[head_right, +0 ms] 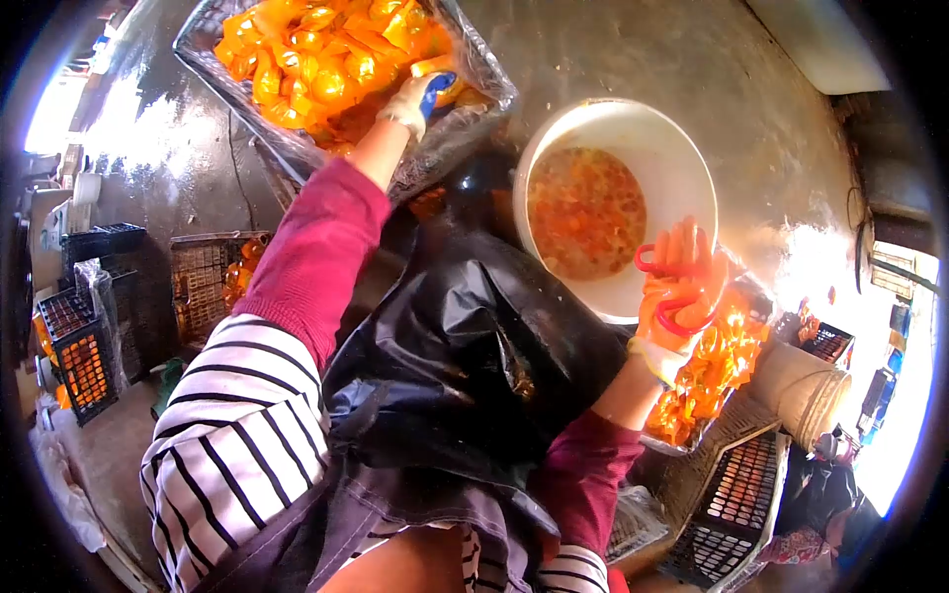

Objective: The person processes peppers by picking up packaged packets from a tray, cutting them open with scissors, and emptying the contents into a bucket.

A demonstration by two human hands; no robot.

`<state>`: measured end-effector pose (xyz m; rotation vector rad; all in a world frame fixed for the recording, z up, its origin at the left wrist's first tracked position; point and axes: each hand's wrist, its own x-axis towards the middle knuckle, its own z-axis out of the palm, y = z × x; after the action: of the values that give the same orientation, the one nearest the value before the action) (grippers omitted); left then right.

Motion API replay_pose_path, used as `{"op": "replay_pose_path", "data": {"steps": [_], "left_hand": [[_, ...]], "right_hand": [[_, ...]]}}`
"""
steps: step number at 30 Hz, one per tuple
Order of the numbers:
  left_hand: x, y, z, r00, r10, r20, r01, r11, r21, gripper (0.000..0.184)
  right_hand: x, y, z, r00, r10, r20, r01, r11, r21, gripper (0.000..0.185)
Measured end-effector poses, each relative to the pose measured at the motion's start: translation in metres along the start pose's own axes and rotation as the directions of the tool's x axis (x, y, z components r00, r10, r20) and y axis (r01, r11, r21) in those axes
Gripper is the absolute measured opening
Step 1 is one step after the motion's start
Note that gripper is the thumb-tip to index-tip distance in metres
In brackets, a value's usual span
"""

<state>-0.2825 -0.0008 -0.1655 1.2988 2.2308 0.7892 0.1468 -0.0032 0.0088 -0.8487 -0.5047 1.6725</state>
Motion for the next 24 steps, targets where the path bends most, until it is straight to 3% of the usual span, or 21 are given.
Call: {"op": "replay_pose_path", "data": {"steps": [1,2,3,4,6,7,9,10,11,12,13,14,15,16,17,18,19,20,22,24], "left_hand": [[-0.022,0.010,-0.015,0.992,-0.127,0.021,0.128,0.948,-0.290,0.027],[-0.036,0.018,-0.024,0.980,-0.150,0.133,0.194,0.538,-0.820,0.030],[-0.049,0.025,-0.032,0.955,-0.171,0.243,0.225,-0.119,-0.967,0.033],[-0.061,0.028,-0.035,0.972,-0.164,0.169,0.148,-0.137,-0.980,0.035],[-0.081,0.041,-0.046,0.976,-0.187,0.111,0.094,-0.100,-0.991,0.034],[-0.076,0.027,-0.040,0.987,-0.152,0.051,0.061,0.067,-0.996,0.034],[-0.075,0.029,-0.042,0.986,-0.162,-0.044,0.009,0.317,-0.948,0.034],[-0.087,0.051,-0.058,0.989,-0.030,-0.145,-0.070,0.767,-0.637,0.034],[-0.100,0.073,-0.074,0.965,0.103,-0.241,-0.138,0.982,-0.132,0.034],[-0.096,0.090,-0.076,0.977,-0.015,-0.213,-0.044,0.962,-0.269,0.036],[-0.092,0.106,-0.073,0.975,0.023,-0.221,-0.055,0.989,-0.137,0.038],[-0.089,0.122,-0.068,0.973,0.065,-0.223,-0.067,0.998,-0.004,0.040],[-0.111,0.172,-0.083,0.986,-0.113,-0.120,0.084,0.971,-0.223,0.041],[-0.100,0.173,-0.063,0.989,-0.013,-0.145,-0.035,0.945,-0.325,0.043],[-0.099,0.186,-0.046,0.981,0.028,-0.190,-0.087,0.947,-0.309,0.042],[-0.098,0.200,-0.032,0.962,0.134,-0.237,-0.176,0.970,-0.169,0.040],[-0.096,0.213,-0.016,0.930,0.237,-0.280,-0.253,0.967,-0.020,0.039],[-0.114,0.245,-0.021,0.988,-0.149,-0.029,0.090,0.730,-0.678,0.035],[-0.155,0.289,-0.034,0.980,-0.198,-0.031,0.131,0.747,-0.652,0.036],[-0.150,0.276,-0.003,0.997,-0.070,-0.040,0.027,0.756,-0.654,0.039]], "right_hand": [[0.002,0.002,-0.004,1.000,0.000,0.015,0.000,1.000,-0.002,0.054],[0.004,0.003,-0.009,0.999,0.003,0.032,-0.002,1.000,-0.006,0.053],[0.010,0.004,-0.022,0.986,0.036,0.163,-0.032,0.999,-0.026,0.052],[0.009,0.009,-0.022,0.988,0.023,0.156,-0.014,0.998,-0.057,0.052],[0.002,0.013,-0.013,0.993,0.038,0.113,-0.023,0.992,-0.127,0.053],[-0.003,0.013,-0.004,0.995,0.066,0.077,-0.052,0.985,-0.164,0.053],[-0.013,0.019,0.000,0.924,0.030,0.381,0.038,0.985,-0.168,0.053],[-0.014,0.024,-0.001,0.881,0.011,0.473,0.085,0.980,-0.180,0.052],[-0.012,0.032,-0.004,0.916,0.072,0.395,0.032,0.967,-0.252,0.050],[-0.006,0.041,-0.011,0.944,0.140,0.299,-0.043,0.950,-0.310,0.048],[-0.007,0.049,-0.012,0.954,0.191,0.230,-0.103,0.933,-0.346,0.047],[-0.005,0.057,-0.011,0.942,0.311,0.124,-0.260,0.913,-0.315,0.044],[-0.025,0.053,0.014,0.939,0.338,0.070,-0.276,0.858,-0.433,0.034],[-0.028,0.054,0.019,0.941,0.305,0.146,-0.182,0.821,-0.541,0.029],[-0.032,0.056,0.023,0.938,0.270,0.220,-0.075,0.773,-0.630,0.024],[-0.017,0.072,0.006,0.883,0.199,0.426,0.158,0.727,-0.668,0.023],[-0.009,0.074,-0.003,0.865,0.286,0.411,0.000,0.821,-0.571,0.024],[0.003,0.081,-0.016,0.877,0.230,0.422,0.128,0.734,-0.667,0.025],[-0.001,0.078,-0.012,0.899,0.219,0.379,0.021,0.843,-0.537,0.025],[-0.015,0.064,0.001,0.920,0.277,0.277,-0.127,0.879,-0.460,0.026]]}}
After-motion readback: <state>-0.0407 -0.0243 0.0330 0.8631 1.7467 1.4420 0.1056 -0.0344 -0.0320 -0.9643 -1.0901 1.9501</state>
